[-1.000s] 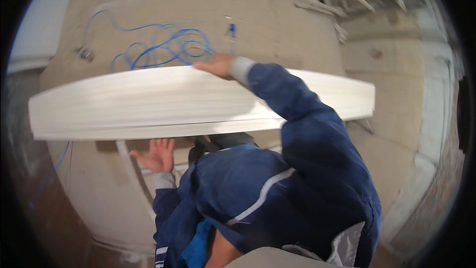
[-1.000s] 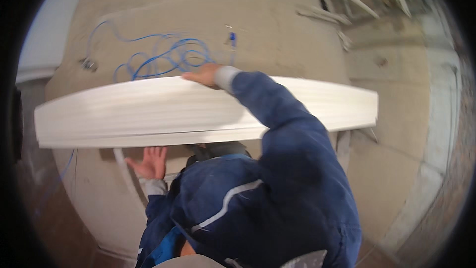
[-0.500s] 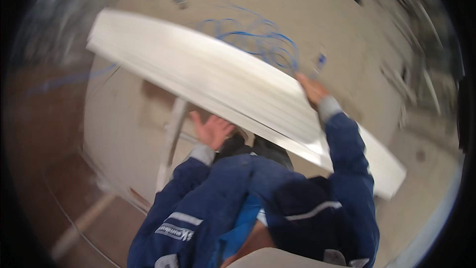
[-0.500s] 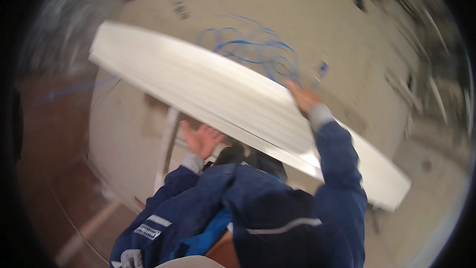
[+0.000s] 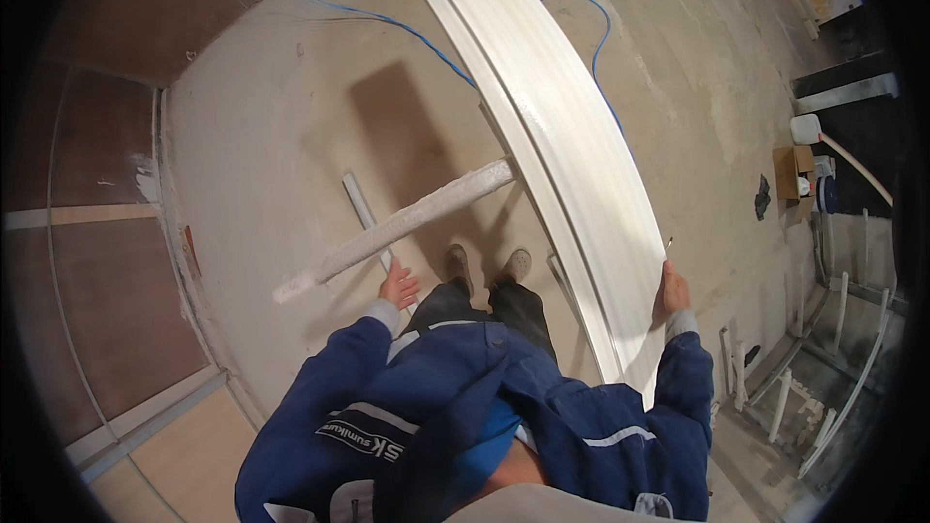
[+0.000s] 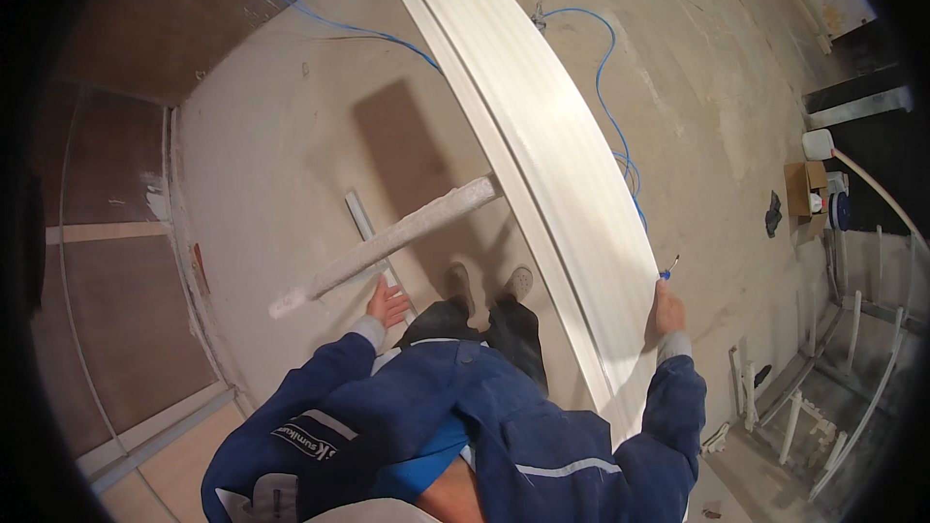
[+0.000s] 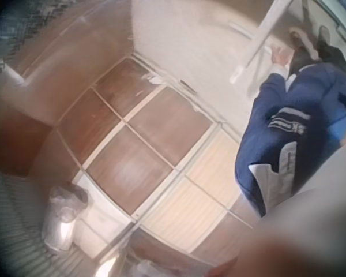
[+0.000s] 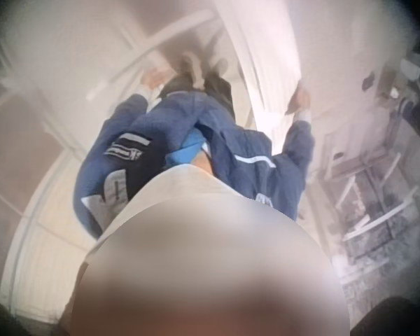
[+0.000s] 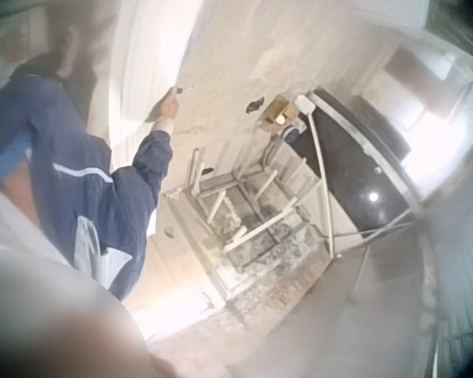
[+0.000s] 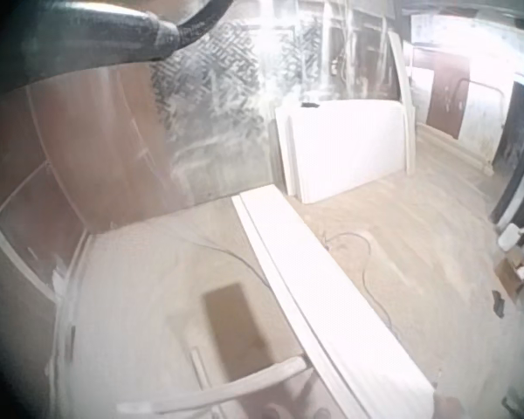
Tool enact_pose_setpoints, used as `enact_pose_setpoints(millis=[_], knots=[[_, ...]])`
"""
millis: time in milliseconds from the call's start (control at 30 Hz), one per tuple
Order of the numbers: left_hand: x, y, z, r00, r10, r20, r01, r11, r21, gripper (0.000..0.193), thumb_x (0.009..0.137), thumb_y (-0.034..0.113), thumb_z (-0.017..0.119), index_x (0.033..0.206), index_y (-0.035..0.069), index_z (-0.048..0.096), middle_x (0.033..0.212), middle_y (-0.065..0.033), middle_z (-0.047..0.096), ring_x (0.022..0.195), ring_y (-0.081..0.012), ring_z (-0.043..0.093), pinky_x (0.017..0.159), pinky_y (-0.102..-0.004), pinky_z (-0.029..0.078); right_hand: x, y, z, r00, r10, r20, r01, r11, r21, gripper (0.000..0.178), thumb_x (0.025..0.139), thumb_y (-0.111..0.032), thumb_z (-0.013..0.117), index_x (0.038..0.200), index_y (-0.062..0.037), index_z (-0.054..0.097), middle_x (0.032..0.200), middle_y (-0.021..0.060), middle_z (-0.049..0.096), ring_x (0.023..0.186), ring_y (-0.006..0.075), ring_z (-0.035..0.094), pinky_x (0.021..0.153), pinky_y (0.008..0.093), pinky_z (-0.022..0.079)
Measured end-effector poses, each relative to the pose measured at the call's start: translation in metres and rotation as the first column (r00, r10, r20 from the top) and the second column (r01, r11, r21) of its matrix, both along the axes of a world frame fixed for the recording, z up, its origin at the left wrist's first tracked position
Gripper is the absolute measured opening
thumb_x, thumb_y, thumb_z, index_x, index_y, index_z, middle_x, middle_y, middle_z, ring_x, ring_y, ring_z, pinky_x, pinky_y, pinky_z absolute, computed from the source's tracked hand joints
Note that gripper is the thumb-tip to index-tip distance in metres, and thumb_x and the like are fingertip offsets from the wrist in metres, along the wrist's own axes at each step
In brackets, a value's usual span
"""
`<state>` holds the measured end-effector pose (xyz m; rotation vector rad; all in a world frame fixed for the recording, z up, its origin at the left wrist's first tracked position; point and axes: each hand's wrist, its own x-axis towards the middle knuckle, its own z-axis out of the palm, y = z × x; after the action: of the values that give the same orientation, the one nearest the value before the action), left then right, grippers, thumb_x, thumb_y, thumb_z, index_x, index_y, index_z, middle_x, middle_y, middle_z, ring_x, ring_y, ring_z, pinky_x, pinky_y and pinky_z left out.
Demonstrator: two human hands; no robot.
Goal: The person spray paints a long white wooden panel with a paint sprayer, then flips the panel to paint the other side. The person also uses a sanding block to smooth the surface between coats.
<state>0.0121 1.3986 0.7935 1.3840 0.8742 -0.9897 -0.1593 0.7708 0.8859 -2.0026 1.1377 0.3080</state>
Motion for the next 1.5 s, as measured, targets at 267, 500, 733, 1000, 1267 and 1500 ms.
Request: enact_pose_setpoints(millis=[267,500,733,1000,1267,1500], knots=[[-0.060,0.166,-0.028,0.990,-0.071,-0.124,0.107,0.945,0.310,0.111,0.084,0.092,0.036,0.156,0.008,0.040,0.147,-0.0174,0.056,0.127,-0.0310,0.058,0.104,-0.0484,0.043,0.014,0.004,-0.007,0.947,-0.220,-0.236,0.186,0.970,-0.157,0.115,0.087,-0.089,0.036,0.128,0.0151,0.061,0.130,0.0327,0.063,0.130,0.0403,0.057,0.108,0.0443,0.042],[-0.070,0.140,-0.014,0.994,0.104,0.036,-0.108,0.983,0.147,0.109,0.086,0.092,0.033,0.156,0.009,0.040,0.150,-0.0182,0.053,0.130,-0.0305,0.056,0.108,-0.0506,0.041,0.012,-0.020,-0.031,0.960,-0.179,-0.214,0.164,0.983,-0.088,0.116,0.088,-0.090,0.028,0.136,0.0116,0.058,0.139,0.0287,0.060,0.134,0.0376,0.054,0.113,0.0429,0.038],[-0.158,0.140,0.001,1.000,0.027,-0.005,-0.024,0.961,0.276,0.098,0.091,0.087,0.032,0.149,0.011,0.052,0.139,-0.0164,0.063,0.119,-0.0297,0.063,0.101,-0.0502,0.046,0.015,-0.049,-0.053,0.999,-0.049,0.000,0.048,0.975,0.216,0.103,0.096,-0.081,0.031,0.151,0.0048,0.045,0.153,0.0188,0.050,0.143,0.0288,0.044,0.121,0.0361,0.028],[-0.283,0.214,-0.007,0.963,0.216,-0.160,-0.154,0.931,0.332,0.099,0.089,0.087,0.038,0.145,0.007,0.054,0.129,-0.0113,0.067,0.091,-0.0205,0.062,0.075,-0.0404,0.048,0.044,-0.026,-0.013,0.972,-0.076,0.221,0.125,0.968,-0.217,0.085,0.103,-0.068,0.034,0.151,0.0017,0.045,0.155,0.0200,0.047,0.145,0.0310,0.044,0.120,0.0384,0.032],[-0.350,0.353,-0.078,0.792,0.514,-0.330,-0.573,0.812,-0.109,0.109,0.084,0.087,0.050,0.146,-0.003,0.050,0.135,-0.0153,0.064,0.099,-0.0266,0.064,0.094,-0.0368,0.053,0.147,0.180,0.081,0.704,0.215,0.677,0.196,0.857,-0.477,0.040,0.109,-0.032,0.050,0.127,-0.0004,0.067,0.119,0.0091,0.070,0.112,0.0183,0.063,0.100,0.0320,0.049],[-0.319,0.556,-0.079,0.985,-0.025,-0.172,0.036,0.997,0.064,0.068,0.087,0.058,0.060,0.125,0.001,0.056,0.109,-0.0086,0.059,0.083,-0.0212,0.059,0.077,-0.0345,0.051,0.140,0.603,0.061,0.642,0.450,0.621,-0.261,0.889,-0.376,0.019,0.096,-0.020,0.070,0.108,-0.0063,0.074,0.108,0.0137,0.072,0.099,0.0283,0.069,0.089,0.0388,0.053]])
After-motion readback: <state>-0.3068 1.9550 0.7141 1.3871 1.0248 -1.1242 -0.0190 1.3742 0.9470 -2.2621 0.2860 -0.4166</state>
